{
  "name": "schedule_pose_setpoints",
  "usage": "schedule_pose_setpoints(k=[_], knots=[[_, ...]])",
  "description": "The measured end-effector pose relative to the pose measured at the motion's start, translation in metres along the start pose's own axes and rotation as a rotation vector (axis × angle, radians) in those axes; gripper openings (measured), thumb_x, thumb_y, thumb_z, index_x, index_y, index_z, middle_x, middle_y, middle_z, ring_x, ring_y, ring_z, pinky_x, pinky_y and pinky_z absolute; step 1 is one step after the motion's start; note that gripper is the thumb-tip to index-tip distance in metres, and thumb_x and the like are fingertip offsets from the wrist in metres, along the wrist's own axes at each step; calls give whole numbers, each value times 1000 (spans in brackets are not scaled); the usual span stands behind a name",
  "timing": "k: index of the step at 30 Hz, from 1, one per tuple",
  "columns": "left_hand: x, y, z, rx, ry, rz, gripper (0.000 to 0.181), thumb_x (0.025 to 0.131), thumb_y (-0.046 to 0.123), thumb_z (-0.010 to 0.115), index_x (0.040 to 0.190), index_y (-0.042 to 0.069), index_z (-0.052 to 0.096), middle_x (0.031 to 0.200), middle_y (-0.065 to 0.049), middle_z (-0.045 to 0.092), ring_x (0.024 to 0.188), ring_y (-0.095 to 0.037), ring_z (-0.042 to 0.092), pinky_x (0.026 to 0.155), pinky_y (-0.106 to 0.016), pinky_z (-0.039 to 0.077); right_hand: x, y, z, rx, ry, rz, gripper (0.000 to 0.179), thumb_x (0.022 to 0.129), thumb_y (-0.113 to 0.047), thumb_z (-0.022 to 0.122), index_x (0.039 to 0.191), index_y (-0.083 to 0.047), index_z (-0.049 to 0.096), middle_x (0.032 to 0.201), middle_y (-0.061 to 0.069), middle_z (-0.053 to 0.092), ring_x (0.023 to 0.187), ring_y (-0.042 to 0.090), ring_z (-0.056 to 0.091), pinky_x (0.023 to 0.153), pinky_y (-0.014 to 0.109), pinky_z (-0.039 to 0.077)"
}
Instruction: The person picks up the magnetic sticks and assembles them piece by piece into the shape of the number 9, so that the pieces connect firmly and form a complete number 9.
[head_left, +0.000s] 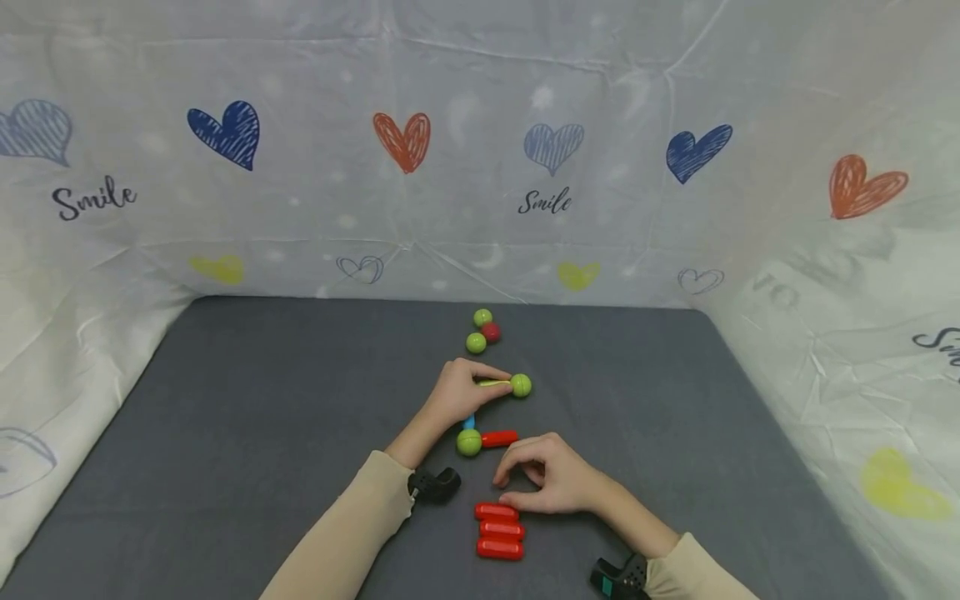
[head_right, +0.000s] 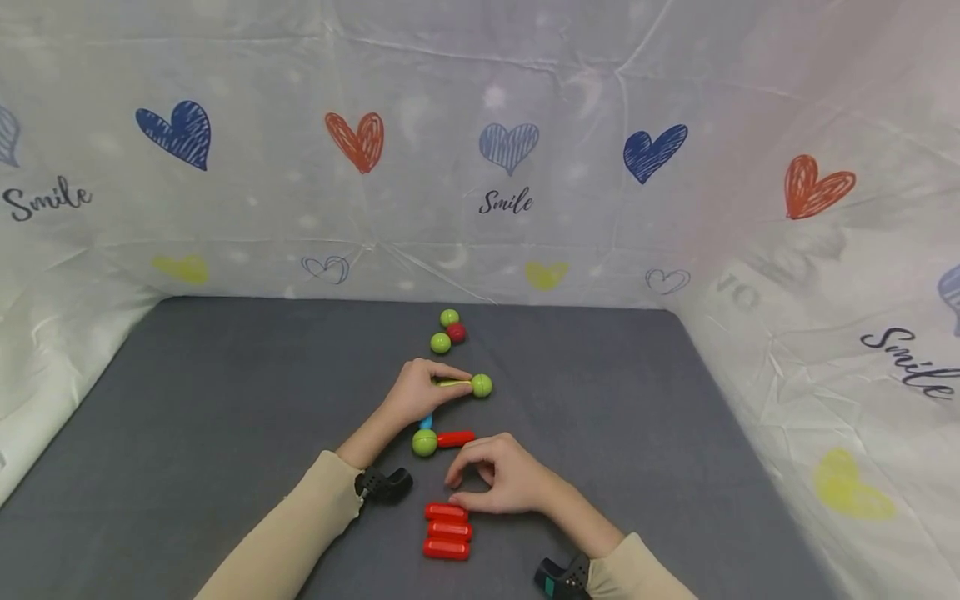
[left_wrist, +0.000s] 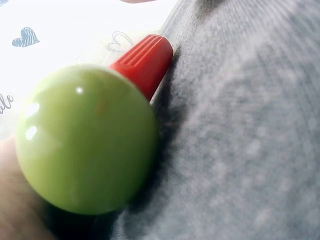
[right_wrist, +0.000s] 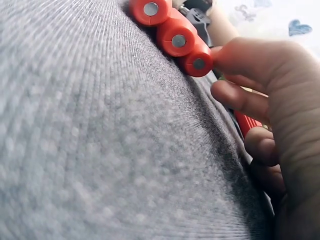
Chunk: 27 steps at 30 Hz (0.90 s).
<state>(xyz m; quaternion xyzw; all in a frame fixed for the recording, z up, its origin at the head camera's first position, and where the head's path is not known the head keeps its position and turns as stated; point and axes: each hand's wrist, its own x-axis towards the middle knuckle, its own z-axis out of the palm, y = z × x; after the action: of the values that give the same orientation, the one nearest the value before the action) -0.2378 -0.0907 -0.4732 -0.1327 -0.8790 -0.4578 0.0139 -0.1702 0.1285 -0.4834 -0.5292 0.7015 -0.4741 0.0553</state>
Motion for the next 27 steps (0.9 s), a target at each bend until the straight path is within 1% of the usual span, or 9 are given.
schedule_pose_setpoints(k=[4, 9, 16, 22, 27], knots=[[0, 1, 0, -6, 0, -3, 22, 94, 35, 84, 112, 22, 86, 103, 1, 82, 93, -17, 75, 78, -34, 59, 0, 0, -2, 13, -22, 7, 15, 92, -9, 84, 102, -19, 79, 94, -4, 76, 48, -8, 37, 44, 14, 38], [0, 1, -1, 0, -2, 1, 23, 94, 34, 84, 112, 22, 86, 104, 0, 82, 94, -18, 76, 79, -35, 60, 0, -1, -3, 46, -60, 6, 13, 92, -14, 84, 103, -19, 80, 97, -2, 76, 50, -9, 37, 44, 14, 38], [0, 0, -1, 9, 0, 5, 22, 93, 35, 85, 112, 22, 86, 103, 1, 82, 94, -18, 75, 80, -35, 60, 1, -3, -2, 29, -108, -33, 16, 90, -12, 84, 104, -19, 78, 100, -1, 75, 52, -9, 39, 45, 13, 40], [0, 0, -1, 11, -2, 12, 22, 94, 34, 84, 112, 21, 86, 101, 2, 82, 93, -18, 76, 79, -34, 60, 2, -4, -2, 16, -102, -25, 17, 91, -8, 83, 101, -20, 78, 97, -3, 75, 51, -9, 39, 45, 13, 40], [-1, 1, -1, 13, 0, 13, 22, 93, 33, 85, 111, 21, 86, 101, 1, 82, 90, -17, 75, 76, -31, 60, 1, -3, -1, 15, -96, -11, 16, 91, -8, 83, 100, -21, 78, 95, -4, 75, 50, -9, 38, 45, 13, 39]])
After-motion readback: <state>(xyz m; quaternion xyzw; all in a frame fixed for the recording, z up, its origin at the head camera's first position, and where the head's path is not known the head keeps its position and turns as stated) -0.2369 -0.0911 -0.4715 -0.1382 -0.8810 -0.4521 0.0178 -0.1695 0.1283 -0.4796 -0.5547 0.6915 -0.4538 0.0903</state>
